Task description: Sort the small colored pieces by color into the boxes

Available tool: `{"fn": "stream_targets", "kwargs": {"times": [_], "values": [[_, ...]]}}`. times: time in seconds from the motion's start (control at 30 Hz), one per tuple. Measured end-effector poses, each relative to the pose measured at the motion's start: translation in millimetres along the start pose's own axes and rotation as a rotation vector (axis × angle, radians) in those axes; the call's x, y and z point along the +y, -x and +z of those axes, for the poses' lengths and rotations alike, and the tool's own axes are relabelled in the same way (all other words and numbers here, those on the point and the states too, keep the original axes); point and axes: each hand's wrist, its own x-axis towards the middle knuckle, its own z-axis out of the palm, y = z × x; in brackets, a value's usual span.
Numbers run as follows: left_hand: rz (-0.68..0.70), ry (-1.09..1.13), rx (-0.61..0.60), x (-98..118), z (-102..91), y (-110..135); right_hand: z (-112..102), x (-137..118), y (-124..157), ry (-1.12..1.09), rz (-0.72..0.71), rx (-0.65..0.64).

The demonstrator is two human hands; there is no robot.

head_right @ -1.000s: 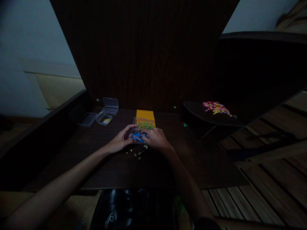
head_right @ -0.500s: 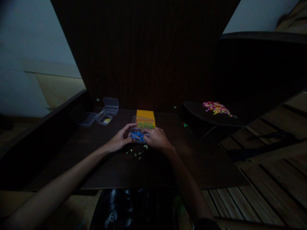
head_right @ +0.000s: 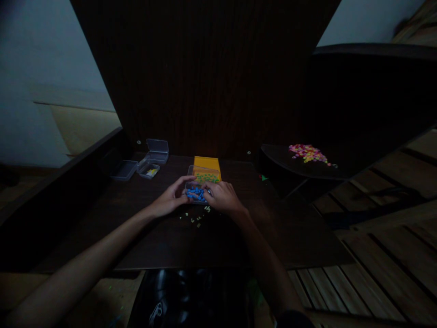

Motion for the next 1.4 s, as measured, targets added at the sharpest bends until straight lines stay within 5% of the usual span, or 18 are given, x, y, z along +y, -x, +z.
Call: {"fn": "stream_targets", "kwargs": {"times": [0.4, 0.7, 1.4], "values": [[0.005, 0.008, -0.013, -1.7, 1.3, -0.9, 0.2, -4.1, -0.2, 0.049, -0.011, -0.067], [0.028, 0.007, -0.008, -3.7, -1.7, -2.2, -0.3, 1.6, 2.7, -0.032, -0.053, 0.044], [-0.006, 0.017, -0.011, 0.3, 1.5, -0.2, 0.4, -1.9, 0.5, 0.026, -0.014, -0.004]]}}
